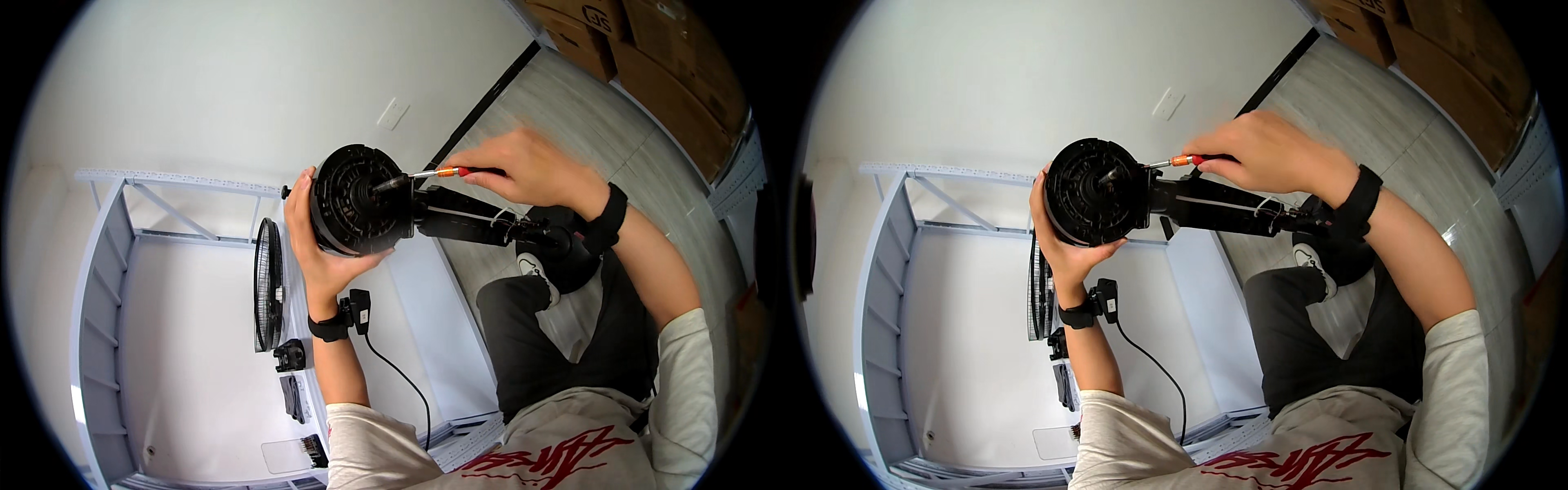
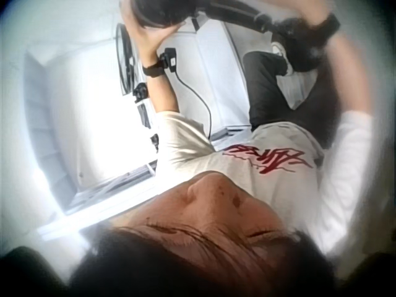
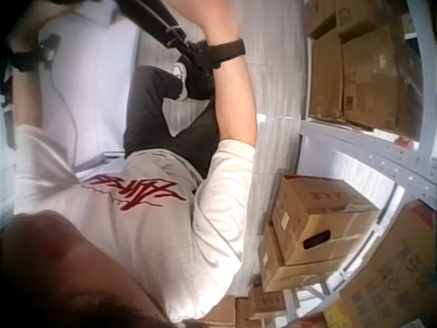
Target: The person uses a screwdriver to remove screws from the back housing of a fan motor. They detach the housing cover and then proceed to unscrew and remove the motor casing, exposing the internal components.
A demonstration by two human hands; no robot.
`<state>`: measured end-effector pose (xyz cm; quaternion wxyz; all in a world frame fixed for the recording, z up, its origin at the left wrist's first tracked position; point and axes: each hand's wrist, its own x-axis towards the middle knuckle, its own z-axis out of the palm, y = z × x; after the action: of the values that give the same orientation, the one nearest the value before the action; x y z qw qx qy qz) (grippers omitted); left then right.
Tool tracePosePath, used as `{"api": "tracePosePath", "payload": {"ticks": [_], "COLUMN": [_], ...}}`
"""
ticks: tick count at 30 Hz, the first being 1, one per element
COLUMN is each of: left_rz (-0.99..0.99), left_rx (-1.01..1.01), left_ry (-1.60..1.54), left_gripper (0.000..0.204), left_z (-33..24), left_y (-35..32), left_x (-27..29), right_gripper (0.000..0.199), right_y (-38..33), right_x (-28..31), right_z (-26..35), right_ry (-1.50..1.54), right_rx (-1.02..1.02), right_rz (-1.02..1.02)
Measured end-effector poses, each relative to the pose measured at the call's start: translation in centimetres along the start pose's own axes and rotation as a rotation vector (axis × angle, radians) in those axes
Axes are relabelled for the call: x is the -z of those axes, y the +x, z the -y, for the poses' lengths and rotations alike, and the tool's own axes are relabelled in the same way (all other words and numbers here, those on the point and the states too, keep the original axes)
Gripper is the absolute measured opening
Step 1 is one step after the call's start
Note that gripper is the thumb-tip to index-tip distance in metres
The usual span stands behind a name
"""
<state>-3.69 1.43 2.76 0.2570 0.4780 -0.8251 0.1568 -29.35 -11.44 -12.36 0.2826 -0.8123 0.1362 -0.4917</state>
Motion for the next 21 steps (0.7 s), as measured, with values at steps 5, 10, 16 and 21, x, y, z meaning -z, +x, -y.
{"api": "tracePosePath", "payload": {"ticks": [5,10,16,21], "left_rz": [0.014,0.006,0.001,0.004], "left_rx": [0.036,0.017,0.017,0.009], "left_ry": [-0.010,0.035,0.002,0.010], "left_gripper": [0.119,0.120,0.121,0.122], "left_z": [0.0,0.0,-0.2,0.0], "left_y": [-0.2,-0.1,-0.2,-0.1], "left_x": [-0.1,0.0,-0.1,-0.2], "right_gripper": [0.022,0.021,0.018,0.018], "right_y": [-2.6,-4.5,-3.0,-2.2], "right_x": [-3.3,-3.3,-1.4,-1.5], "right_z": [1.5,3.9,4.9,4.5], "right_ry": [-0.155,-0.230,-0.075,-0.083], "right_rx": [-0.083,-0.150,-0.283,-0.289], "right_rz": [-0.253,-0.438,-0.306,-0.259]}}
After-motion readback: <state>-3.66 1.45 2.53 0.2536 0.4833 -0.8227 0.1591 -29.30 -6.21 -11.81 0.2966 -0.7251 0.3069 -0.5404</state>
